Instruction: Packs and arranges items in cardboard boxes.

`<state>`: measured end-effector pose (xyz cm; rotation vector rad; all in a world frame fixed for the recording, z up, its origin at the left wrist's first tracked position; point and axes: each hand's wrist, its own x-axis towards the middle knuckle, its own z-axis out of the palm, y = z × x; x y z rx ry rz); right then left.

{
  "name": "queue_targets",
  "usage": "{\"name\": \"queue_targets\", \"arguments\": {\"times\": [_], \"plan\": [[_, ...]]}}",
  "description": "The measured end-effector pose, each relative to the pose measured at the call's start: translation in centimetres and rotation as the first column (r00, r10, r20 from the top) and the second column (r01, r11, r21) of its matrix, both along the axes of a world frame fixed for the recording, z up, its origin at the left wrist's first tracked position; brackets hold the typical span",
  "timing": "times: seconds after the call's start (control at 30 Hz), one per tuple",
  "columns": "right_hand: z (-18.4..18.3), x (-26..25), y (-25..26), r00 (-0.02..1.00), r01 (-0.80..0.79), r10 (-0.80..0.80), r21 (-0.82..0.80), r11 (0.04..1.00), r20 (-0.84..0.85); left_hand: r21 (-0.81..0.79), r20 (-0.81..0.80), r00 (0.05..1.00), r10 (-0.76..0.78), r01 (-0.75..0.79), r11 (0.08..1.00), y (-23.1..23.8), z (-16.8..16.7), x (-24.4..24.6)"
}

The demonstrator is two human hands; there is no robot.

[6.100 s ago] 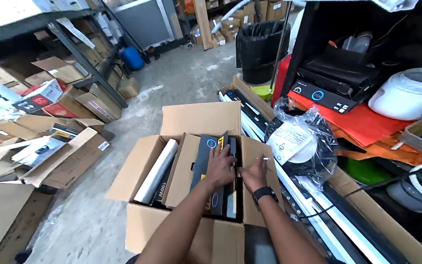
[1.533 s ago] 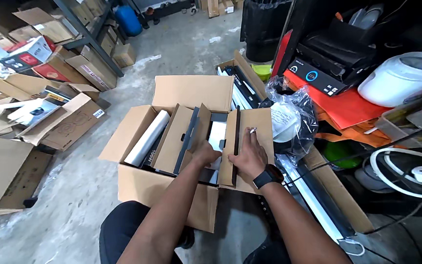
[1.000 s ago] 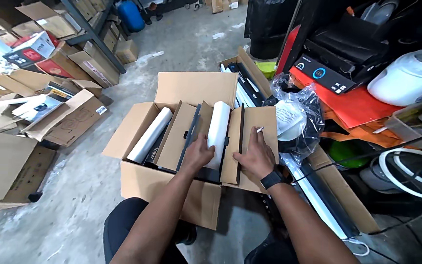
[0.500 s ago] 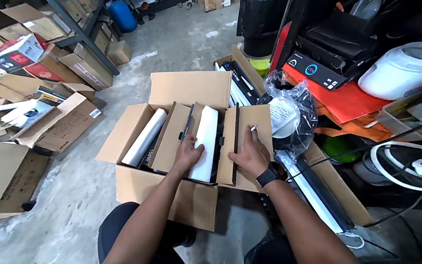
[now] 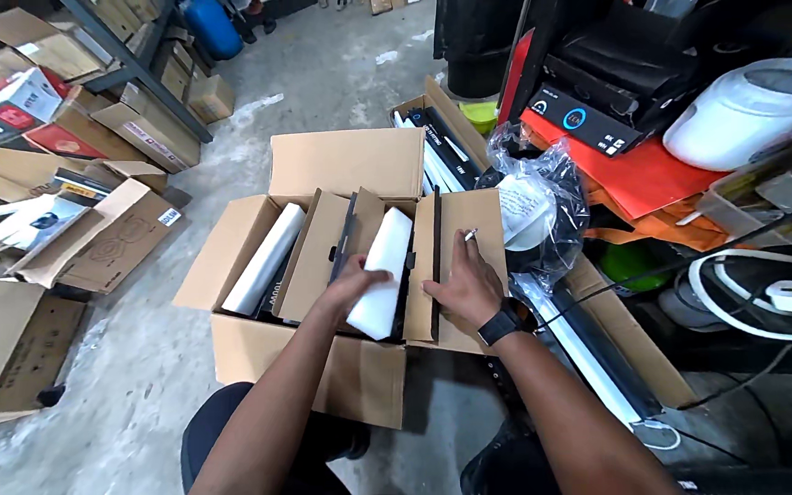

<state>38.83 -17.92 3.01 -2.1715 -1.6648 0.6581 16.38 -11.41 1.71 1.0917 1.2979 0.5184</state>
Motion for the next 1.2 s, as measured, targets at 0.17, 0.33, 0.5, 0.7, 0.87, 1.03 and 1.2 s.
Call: {"name": "queue_targets", "arguments": {"times": [0.17,0.33,0.5,0.7,0.87,1.03,1.2], "plan": [[0.2,-0.2,0.0,1.0,-0.004,0.004,-0.011,1.0,-0.004,-0.046,0.073,0.997,0.008,-0.004,0.999,-1.1,1.5,-0.4],[-0.1,0.2,-0.2,1.0,0.005,-0.005,0.029,1.0,-0.029,-0.283,0.568,0.742,0.355,-0.23,0.931,-1.9,0.6,-1.7],[-0.2,0.2,-0.4,1.0,0.012,-0.011,0.031,0.999,-0.022,-0.41,0.589,0.607,0.533,-0.344,0.845,-1.4,1.8,-0.1],[0.0,0.0,-0.3,1.0,-0.006,0.007,0.029,1.0,-0.02,-0.39,0.515,0.599,0.614,-0.474,0.79,0.1,7.1,2.0],[0.1,-0.2,-0.3,1.0,-0.001,0.001,0.052,0.999,-0.001,-0.394,0.531,0.526,0.664,-0.541,0.743,1.8,9.5,3.7],[-0.1,0.1,-0.4,1.0,-0.002,0.003,0.068,0.998,-0.017,-0.292,0.412,0.7,0.583,-0.505,0.812,3.5,10.6,5.2],[-0.1,0.1,-0.2,1.0,0.006,-0.004,0.046,0.999,-0.028,-0.274,0.3,0.753,0.585,-0.519,0.809,4.8,11.8,6.7]]}}
